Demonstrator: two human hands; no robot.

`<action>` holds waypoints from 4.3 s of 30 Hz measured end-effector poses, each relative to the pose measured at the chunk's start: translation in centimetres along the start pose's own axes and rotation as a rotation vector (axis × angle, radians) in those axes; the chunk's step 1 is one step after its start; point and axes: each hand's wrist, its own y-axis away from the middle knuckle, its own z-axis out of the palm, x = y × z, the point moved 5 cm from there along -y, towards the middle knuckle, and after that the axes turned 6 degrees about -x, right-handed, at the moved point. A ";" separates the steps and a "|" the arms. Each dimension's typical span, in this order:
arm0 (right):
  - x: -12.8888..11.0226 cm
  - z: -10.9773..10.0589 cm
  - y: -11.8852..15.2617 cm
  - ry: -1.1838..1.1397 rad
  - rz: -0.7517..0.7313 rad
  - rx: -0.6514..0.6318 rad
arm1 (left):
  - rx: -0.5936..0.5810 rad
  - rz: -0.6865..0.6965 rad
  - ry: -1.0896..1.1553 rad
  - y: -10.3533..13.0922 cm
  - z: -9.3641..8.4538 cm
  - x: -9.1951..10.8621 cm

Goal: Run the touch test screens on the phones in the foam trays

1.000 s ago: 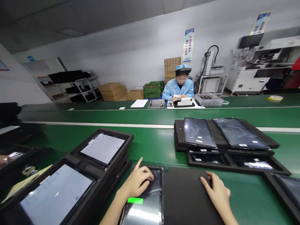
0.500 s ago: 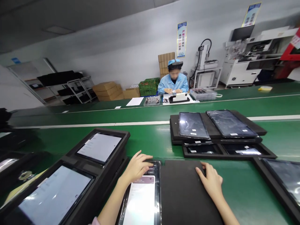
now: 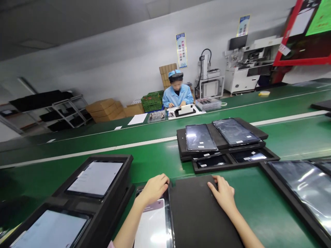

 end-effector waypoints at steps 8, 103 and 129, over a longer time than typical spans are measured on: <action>-0.3 0.3 -0.1 0.014 -0.042 0.023 | 0.006 0.010 0.123 -0.2 -0.7 -1.6; 0.5 -3.6 0.2 -0.260 0.087 0.083 | -0.011 -0.055 0.165 13.2 3.5 5.4; 0.4 -3.6 0.3 -0.176 0.085 0.049 | -0.095 -0.125 0.064 2.9 2.4 2.8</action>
